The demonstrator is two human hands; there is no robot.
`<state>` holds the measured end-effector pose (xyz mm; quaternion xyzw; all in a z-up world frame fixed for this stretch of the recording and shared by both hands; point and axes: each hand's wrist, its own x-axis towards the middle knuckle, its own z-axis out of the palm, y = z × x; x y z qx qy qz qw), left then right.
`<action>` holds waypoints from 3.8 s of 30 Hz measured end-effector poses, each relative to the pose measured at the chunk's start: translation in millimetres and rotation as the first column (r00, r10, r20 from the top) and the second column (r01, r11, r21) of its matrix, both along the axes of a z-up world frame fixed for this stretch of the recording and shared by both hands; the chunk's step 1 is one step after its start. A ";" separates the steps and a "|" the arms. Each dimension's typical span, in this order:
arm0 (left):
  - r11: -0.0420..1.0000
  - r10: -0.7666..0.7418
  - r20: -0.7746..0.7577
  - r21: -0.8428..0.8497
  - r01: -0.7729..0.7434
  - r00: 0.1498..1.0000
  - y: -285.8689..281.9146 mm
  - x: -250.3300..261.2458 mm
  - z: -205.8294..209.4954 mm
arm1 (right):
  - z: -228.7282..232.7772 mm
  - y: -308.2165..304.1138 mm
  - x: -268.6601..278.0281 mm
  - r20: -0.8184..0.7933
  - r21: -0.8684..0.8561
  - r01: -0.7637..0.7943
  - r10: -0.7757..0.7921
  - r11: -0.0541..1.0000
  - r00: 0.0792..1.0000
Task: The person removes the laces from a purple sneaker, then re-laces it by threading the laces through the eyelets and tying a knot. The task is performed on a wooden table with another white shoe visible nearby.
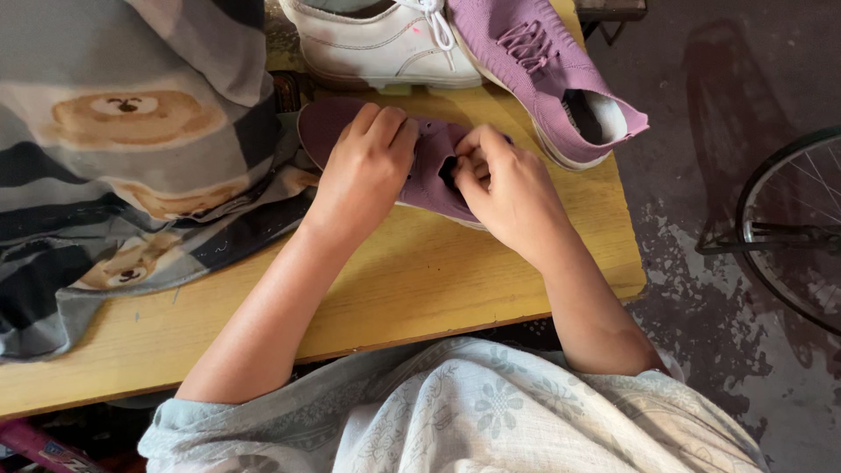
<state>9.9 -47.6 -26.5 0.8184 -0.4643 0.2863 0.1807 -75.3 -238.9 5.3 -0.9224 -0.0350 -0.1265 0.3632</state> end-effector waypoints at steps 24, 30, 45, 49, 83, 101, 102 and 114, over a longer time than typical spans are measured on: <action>0.965 -0.202 -0.468 -0.243 0.095 0.860 33.9 10.0 -0.1 | -46.3 3.0 24.5 0.227 -0.149 0.118 -0.082 0.982 0.971; 0.980 -0.180 -0.623 -0.183 0.082 0.761 36.8 17.5 -4.0 | -0.4 -8.3 0.9 0.214 -0.138 0.199 -0.167 0.970 0.962; 0.970 -0.214 -0.556 -0.220 0.107 0.803 50.9 21.9 -2.7 | 16.4 -23.2 -7.2 0.139 -0.154 0.369 -0.349 0.917 0.927; 0.950 -0.147 -0.437 -0.313 0.003 0.887 63.6 27.5 6.5 | 23.4 -11.5 -7.2 0.334 -0.053 0.140 -0.115 0.989 0.936; 0.960 0.027 -0.150 -0.273 -0.067 0.988 17.2 -8.8 -10.3 | -45.1 12.3 50.9 0.401 0.147 0.020 -0.078 0.989 0.913; 0.956 0.280 -0.144 -0.047 -0.289 0.949 -5.0 -4.8 -29.3 | -43.2 8.3 43.8 0.421 0.083 0.015 -0.049 0.996 0.906; 0.958 0.263 -0.155 -0.073 -0.276 0.952 -2.8 -4.9 -29.1 | -40.8 8.2 41.5 0.395 0.081 0.022 -0.053 0.996 0.917; 0.820 -0.233 -0.648 -0.531 -0.212 0.725 26.7 -4.2 -5.0 | -21.2 15.2 48.8 0.401 -0.526 0.231 -0.001 0.819 0.916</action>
